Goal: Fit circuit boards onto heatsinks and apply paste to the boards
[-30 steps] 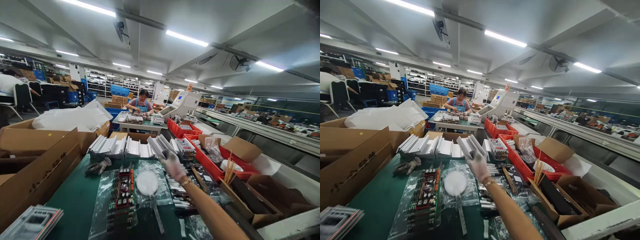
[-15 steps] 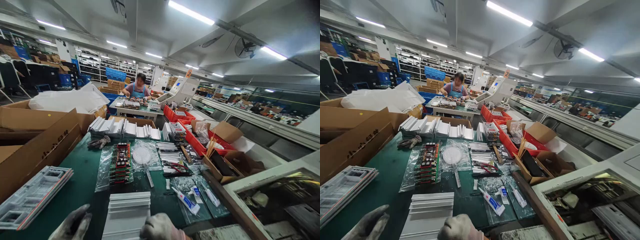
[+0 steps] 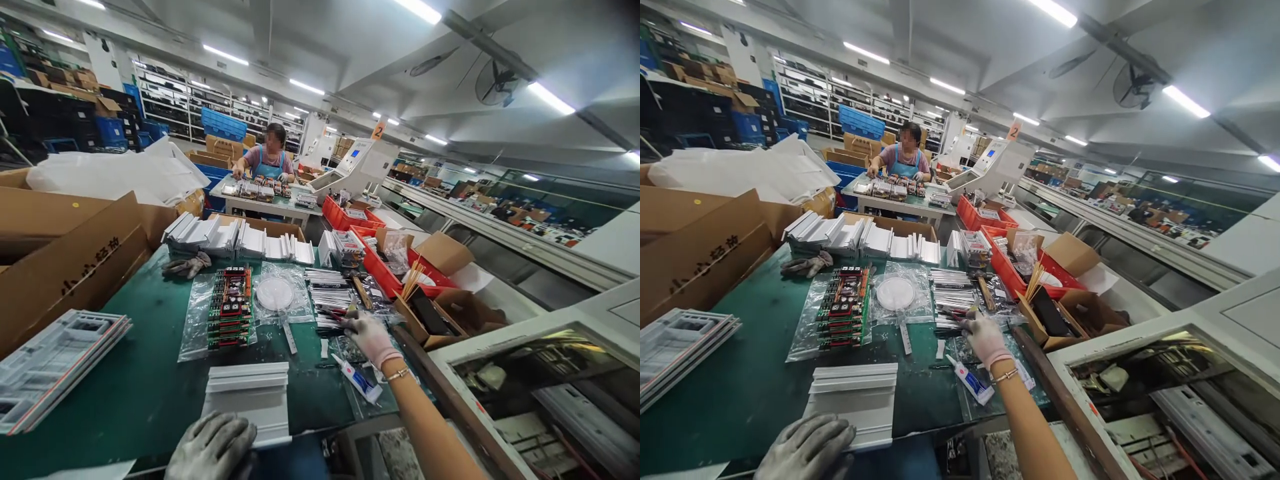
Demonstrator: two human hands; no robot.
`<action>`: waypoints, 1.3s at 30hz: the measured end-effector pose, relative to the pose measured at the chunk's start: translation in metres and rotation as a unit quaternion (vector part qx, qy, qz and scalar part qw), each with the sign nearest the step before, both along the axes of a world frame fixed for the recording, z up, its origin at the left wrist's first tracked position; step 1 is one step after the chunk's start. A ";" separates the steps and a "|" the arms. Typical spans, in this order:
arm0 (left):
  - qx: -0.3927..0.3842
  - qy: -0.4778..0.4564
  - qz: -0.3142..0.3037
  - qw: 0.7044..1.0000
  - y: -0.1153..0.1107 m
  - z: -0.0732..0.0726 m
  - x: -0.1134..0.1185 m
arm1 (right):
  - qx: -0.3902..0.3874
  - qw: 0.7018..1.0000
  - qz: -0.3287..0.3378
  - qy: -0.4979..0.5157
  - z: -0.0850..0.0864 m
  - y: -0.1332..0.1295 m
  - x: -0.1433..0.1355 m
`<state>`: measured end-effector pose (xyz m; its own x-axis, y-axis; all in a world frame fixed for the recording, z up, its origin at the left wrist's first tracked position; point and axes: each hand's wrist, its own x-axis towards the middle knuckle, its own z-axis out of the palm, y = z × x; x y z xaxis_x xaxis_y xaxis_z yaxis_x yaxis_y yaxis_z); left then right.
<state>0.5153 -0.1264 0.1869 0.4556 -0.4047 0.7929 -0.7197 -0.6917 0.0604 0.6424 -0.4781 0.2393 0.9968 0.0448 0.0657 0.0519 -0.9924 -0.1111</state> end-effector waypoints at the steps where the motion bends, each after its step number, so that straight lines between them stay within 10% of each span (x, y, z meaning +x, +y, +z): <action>1: -0.010 0.005 0.003 1.000 -0.002 -0.001 0.000 | -0.005 1.000 -0.002 0.000 -0.006 -0.002 0.002; 13: -0.005 0.030 0.008 1.000 -0.007 0.007 -0.003 | -0.001 0.995 0.065 -0.076 -0.001 0.015 -0.031; 22: -0.034 0.046 0.005 0.998 -0.013 0.034 -0.018 | 0.181 0.918 0.346 -0.072 -0.014 0.096 -0.140; 39: 0.016 0.071 0.000 0.997 -0.004 0.020 -0.007 | 0.134 0.969 0.189 -0.081 -0.046 0.020 -0.156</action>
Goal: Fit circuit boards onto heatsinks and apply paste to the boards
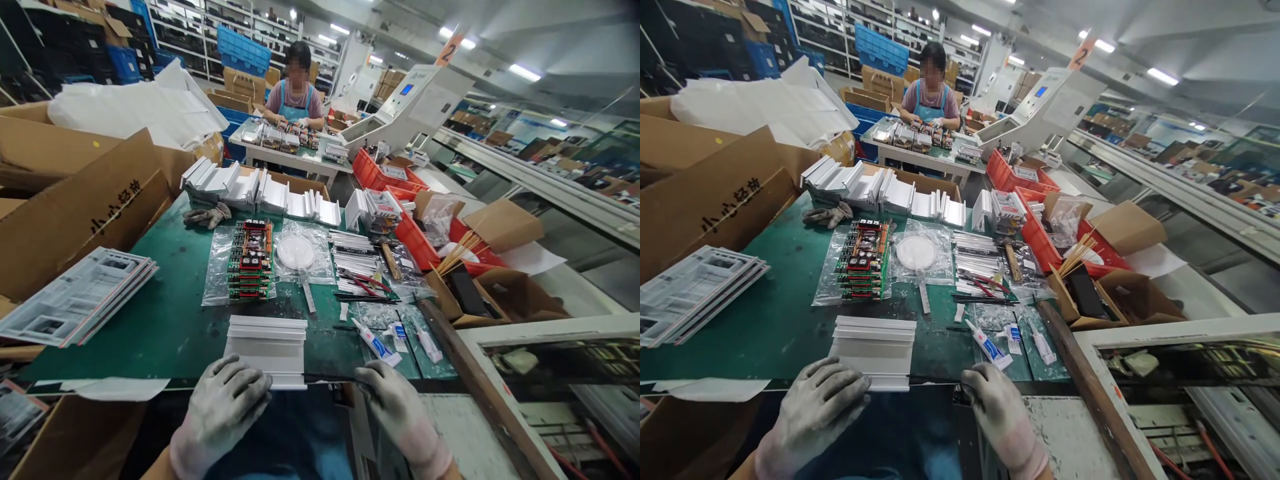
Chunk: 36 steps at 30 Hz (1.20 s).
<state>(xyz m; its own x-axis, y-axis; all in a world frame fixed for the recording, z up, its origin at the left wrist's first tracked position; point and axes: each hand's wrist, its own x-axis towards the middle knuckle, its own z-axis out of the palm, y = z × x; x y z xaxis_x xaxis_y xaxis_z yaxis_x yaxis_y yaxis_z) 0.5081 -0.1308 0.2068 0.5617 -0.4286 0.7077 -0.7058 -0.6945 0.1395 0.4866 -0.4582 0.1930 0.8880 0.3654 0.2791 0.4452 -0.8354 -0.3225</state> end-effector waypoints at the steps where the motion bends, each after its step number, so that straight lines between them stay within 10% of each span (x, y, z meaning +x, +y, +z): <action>1: 0.003 0.004 -0.003 1.000 -0.001 -0.003 0.000 | -0.003 1.000 -0.002 0.001 -0.001 0.000 0.000; 15: 0.038 0.028 -0.066 0.997 -0.001 -0.014 0.004 | -0.013 0.994 0.112 -0.007 -0.003 0.068 0.027; 25: 0.069 0.009 -0.035 0.997 0.043 -0.006 0.006 | 0.111 0.955 0.100 0.256 0.039 0.066 0.047; 36: -0.013 0.022 -0.064 0.998 0.001 -0.017 0.008 | 0.027 0.939 0.071 0.336 0.042 0.091 0.085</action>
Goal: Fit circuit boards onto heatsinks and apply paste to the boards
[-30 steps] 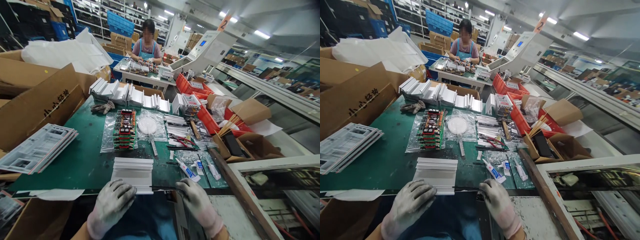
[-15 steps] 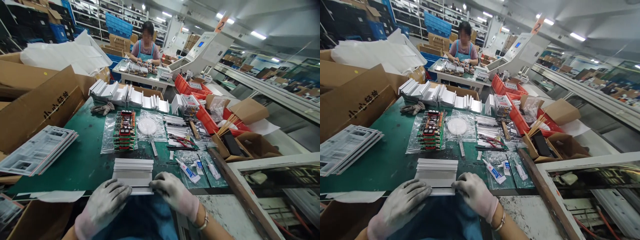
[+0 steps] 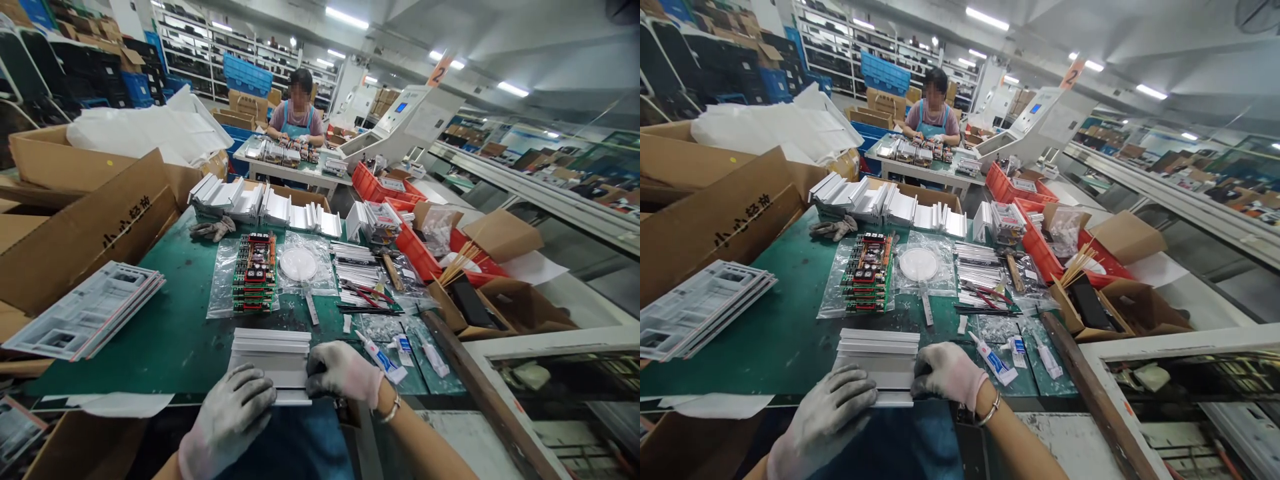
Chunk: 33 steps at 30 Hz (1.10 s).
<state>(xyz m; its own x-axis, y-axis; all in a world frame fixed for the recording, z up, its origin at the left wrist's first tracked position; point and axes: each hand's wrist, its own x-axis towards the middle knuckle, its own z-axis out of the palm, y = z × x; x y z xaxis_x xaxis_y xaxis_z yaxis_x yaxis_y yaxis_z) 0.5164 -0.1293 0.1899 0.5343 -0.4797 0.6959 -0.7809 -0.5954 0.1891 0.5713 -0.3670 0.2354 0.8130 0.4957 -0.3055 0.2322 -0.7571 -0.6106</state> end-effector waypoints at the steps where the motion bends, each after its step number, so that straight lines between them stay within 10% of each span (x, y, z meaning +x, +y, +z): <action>1: -0.001 0.003 -0.002 1.000 0.000 -0.001 0.000 | -0.008 1.000 0.002 -0.004 0.000 0.000 0.000; 10: 0.023 -0.026 0.036 0.999 0.021 0.025 0.001 | -0.151 0.936 0.057 -0.313 0.011 -0.012 0.063; 21: 0.170 0.004 0.246 0.954 0.031 0.091 0.097 | -0.089 0.915 0.180 -0.349 -0.014 0.006 0.120; 33: 0.302 0.113 0.248 0.914 0.013 0.114 0.117 | 0.149 0.906 -0.185 -0.349 -0.016 0.015 0.208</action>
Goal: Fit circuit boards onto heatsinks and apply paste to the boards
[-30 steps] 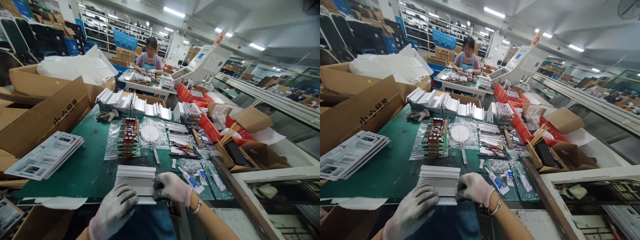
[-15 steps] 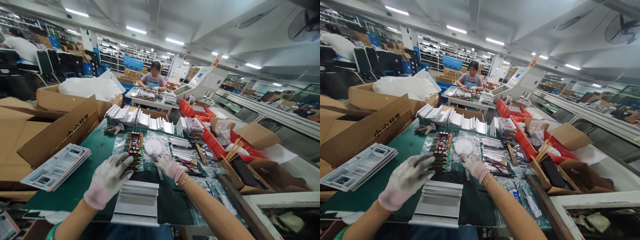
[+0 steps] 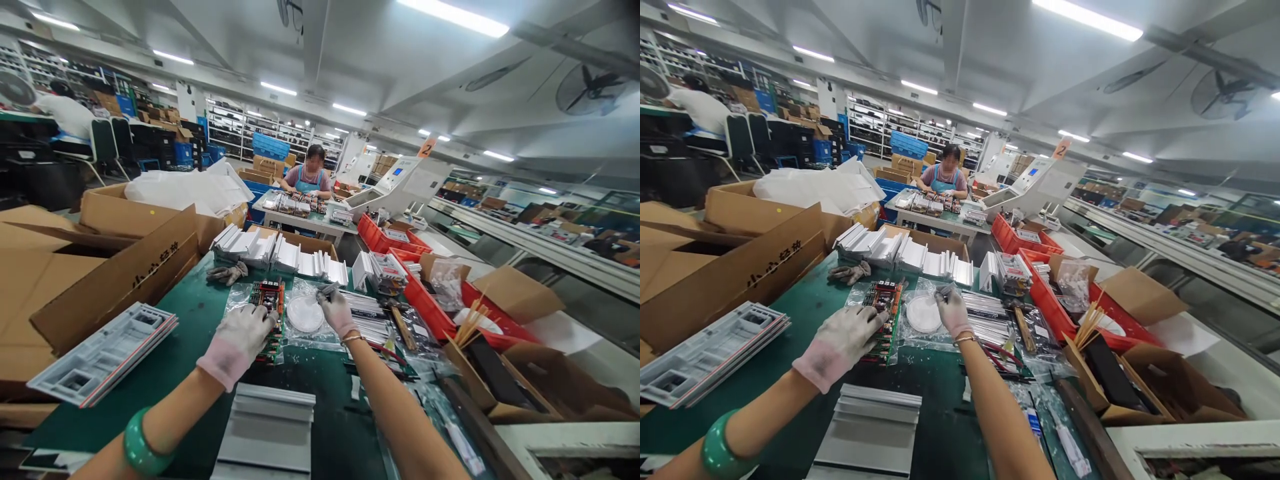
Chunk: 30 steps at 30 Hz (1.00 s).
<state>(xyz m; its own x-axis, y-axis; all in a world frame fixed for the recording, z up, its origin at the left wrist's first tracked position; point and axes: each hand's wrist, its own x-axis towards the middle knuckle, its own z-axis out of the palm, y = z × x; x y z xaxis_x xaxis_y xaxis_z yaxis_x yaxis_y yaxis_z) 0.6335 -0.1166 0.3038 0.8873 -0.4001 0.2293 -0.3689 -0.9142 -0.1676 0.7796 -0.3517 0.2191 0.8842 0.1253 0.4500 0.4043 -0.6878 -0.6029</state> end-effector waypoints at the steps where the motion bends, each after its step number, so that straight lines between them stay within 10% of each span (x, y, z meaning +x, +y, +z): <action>1: 0.002 -0.002 -0.002 1.000 0.000 0.000 0.000 | 0.011 1.000 -0.008 0.009 -0.001 0.002 0.005; 16: -0.141 -0.070 -0.050 0.986 0.027 -0.024 0.004 | 0.246 0.948 0.021 0.201 0.012 -0.012 -0.014; 18: -0.355 -0.105 -0.032 0.928 0.030 -0.037 -0.006 | 0.313 0.929 0.023 0.194 0.017 -0.016 -0.031; 21: -0.669 -0.120 0.034 0.732 0.018 -0.054 -0.027 | 0.385 0.906 0.037 0.172 0.026 -0.018 -0.065; 26: -0.828 0.048 0.132 0.543 -0.011 -0.054 -0.054 | 0.420 0.897 0.060 0.129 0.040 -0.005 -0.134; 30: -0.844 0.096 0.152 0.505 -0.018 -0.048 -0.061 | 0.279 0.955 0.085 -0.055 0.052 0.011 -0.180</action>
